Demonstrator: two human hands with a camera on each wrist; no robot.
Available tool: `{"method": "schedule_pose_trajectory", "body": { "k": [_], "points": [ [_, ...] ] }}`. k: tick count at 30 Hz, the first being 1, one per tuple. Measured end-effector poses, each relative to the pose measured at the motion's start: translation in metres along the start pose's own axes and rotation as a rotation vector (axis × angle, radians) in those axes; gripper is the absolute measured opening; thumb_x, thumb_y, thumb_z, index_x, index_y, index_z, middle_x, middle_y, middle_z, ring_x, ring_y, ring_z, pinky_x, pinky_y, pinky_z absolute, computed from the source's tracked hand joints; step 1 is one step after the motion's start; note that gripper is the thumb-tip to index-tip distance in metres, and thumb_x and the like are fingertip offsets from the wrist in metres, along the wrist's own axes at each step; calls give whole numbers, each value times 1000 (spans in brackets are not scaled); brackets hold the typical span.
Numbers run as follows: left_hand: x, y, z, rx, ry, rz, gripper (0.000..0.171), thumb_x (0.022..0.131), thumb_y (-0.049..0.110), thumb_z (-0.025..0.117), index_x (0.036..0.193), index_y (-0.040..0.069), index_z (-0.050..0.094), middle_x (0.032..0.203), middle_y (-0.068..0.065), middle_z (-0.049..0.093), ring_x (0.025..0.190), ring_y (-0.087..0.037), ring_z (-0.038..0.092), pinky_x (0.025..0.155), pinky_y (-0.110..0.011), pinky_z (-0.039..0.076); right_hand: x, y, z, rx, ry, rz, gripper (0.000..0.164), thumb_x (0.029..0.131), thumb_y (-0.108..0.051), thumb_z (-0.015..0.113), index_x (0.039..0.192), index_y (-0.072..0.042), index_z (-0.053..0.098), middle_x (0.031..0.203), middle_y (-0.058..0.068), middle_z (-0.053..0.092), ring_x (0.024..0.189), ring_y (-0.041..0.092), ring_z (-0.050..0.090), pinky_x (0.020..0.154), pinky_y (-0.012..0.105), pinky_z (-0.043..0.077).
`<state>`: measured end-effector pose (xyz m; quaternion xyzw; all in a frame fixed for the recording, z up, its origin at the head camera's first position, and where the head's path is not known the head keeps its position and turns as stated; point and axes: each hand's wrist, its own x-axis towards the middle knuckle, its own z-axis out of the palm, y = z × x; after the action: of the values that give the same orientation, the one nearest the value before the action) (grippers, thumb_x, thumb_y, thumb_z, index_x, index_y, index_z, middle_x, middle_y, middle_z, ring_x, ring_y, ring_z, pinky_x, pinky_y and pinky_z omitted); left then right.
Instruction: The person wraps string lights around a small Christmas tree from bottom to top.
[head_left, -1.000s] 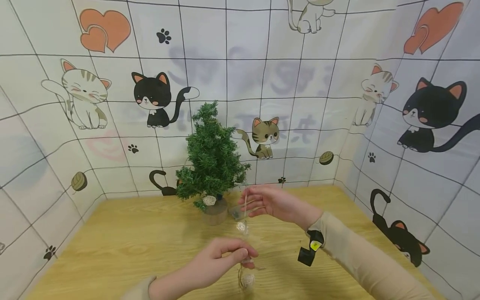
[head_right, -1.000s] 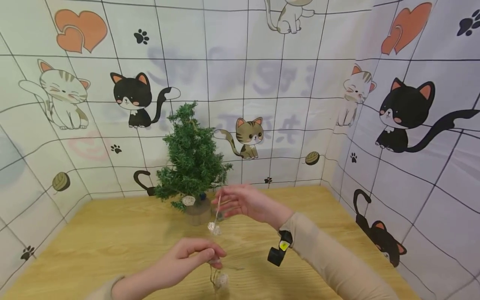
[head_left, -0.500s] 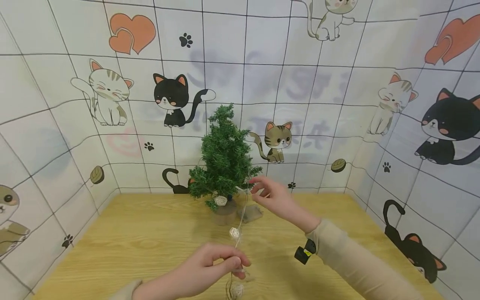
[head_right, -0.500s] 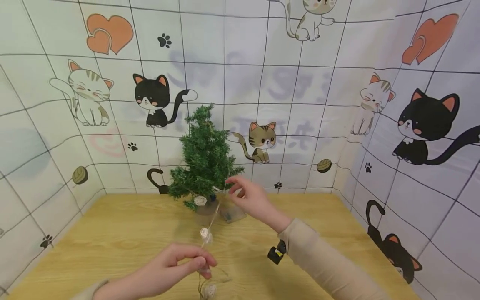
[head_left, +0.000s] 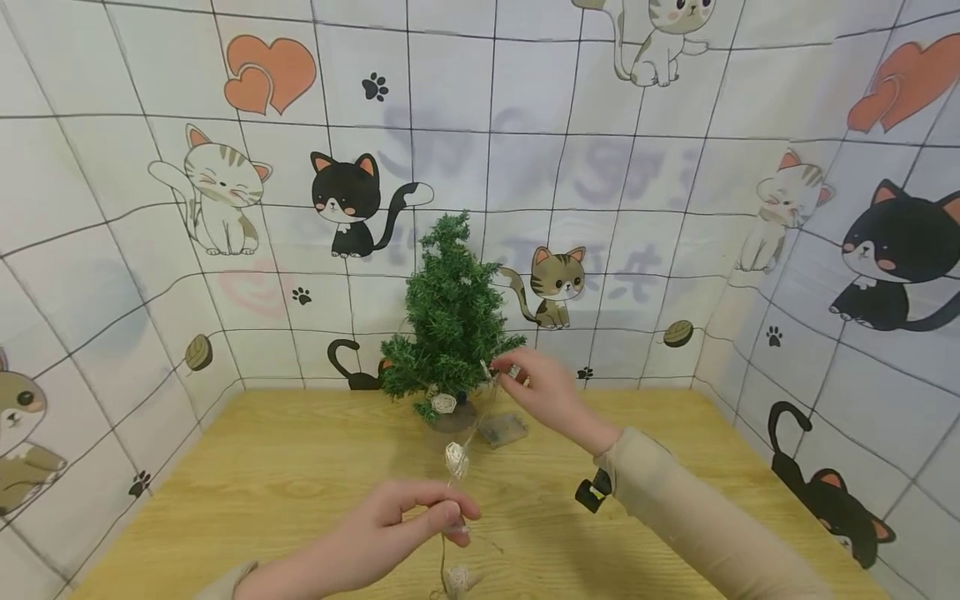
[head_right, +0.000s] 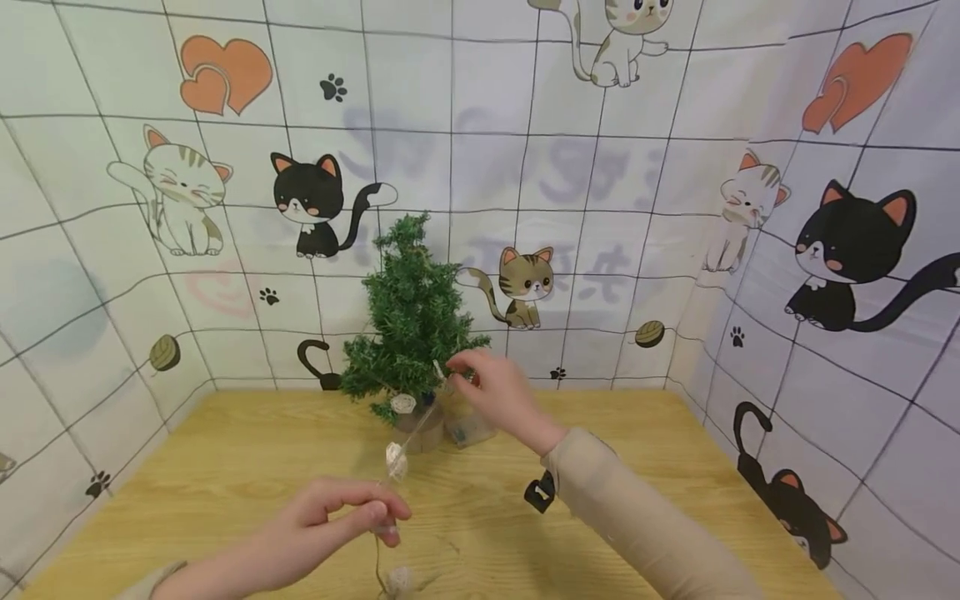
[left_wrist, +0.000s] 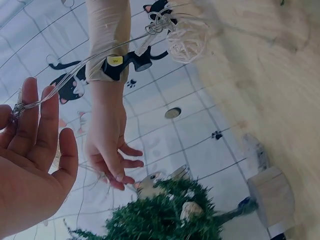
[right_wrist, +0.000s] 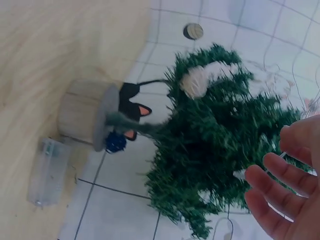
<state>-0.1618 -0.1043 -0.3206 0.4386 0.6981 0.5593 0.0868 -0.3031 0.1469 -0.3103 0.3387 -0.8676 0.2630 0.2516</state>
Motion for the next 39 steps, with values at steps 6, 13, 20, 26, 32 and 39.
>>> {"method": "schedule_pose_trajectory", "body": {
  "k": [6, 13, 20, 26, 32, 39],
  "points": [
    [-3, 8, -10, 43, 51, 11, 25, 103, 10, 46, 114, 7, 68, 102, -5, 71, 88, -18, 69, 86, -33, 51, 11, 5, -6, 19, 30, 49, 13, 96, -16, 63, 106, -12, 71, 94, -3, 67, 67, 7, 59, 54, 27, 47],
    [-6, 13, -14, 54, 82, 27, 25, 103, 8, 45, 115, 4, 67, 110, -8, 68, 89, -19, 69, 84, -34, 53, 12, 3, 2, 11, -131, -53, 28, 93, -12, 65, 121, -13, 67, 93, -6, 64, 71, 6, 60, 61, 23, 48],
    [-3, 14, -12, 79, 65, 43, 25, 103, 7, 45, 114, 7, 68, 103, -5, 70, 86, -18, 69, 84, -35, 52, 12, 2, 5, -28, -50, -59, 15, 92, -10, 66, 106, -12, 71, 94, -3, 65, 65, 3, 53, 59, 23, 46],
    [2, 15, -14, 59, 78, 67, 23, 103, 6, 46, 112, 5, 67, 103, -7, 70, 87, -19, 69, 81, -36, 54, 24, 6, -7, -57, 20, 7, 10, 95, -13, 63, 101, -13, 71, 88, -5, 66, 57, 3, 50, 52, 26, 43],
    [2, 16, -17, 65, 98, 117, 25, 102, 2, 44, 113, 3, 66, 106, -8, 69, 88, -21, 69, 80, -37, 55, 38, 2, -15, -59, 18, 11, 14, 97, -17, 61, 104, -11, 72, 94, -4, 67, 61, 4, 53, 57, 29, 45],
    [-1, 23, -25, 78, 128, 102, 26, 102, 2, 44, 114, 5, 67, 111, -6, 68, 88, -22, 69, 82, -37, 54, 57, -11, -11, -70, -35, 12, 16, 97, -18, 60, 108, -13, 71, 99, -3, 67, 72, 8, 55, 64, 30, 46]
  ]
}}
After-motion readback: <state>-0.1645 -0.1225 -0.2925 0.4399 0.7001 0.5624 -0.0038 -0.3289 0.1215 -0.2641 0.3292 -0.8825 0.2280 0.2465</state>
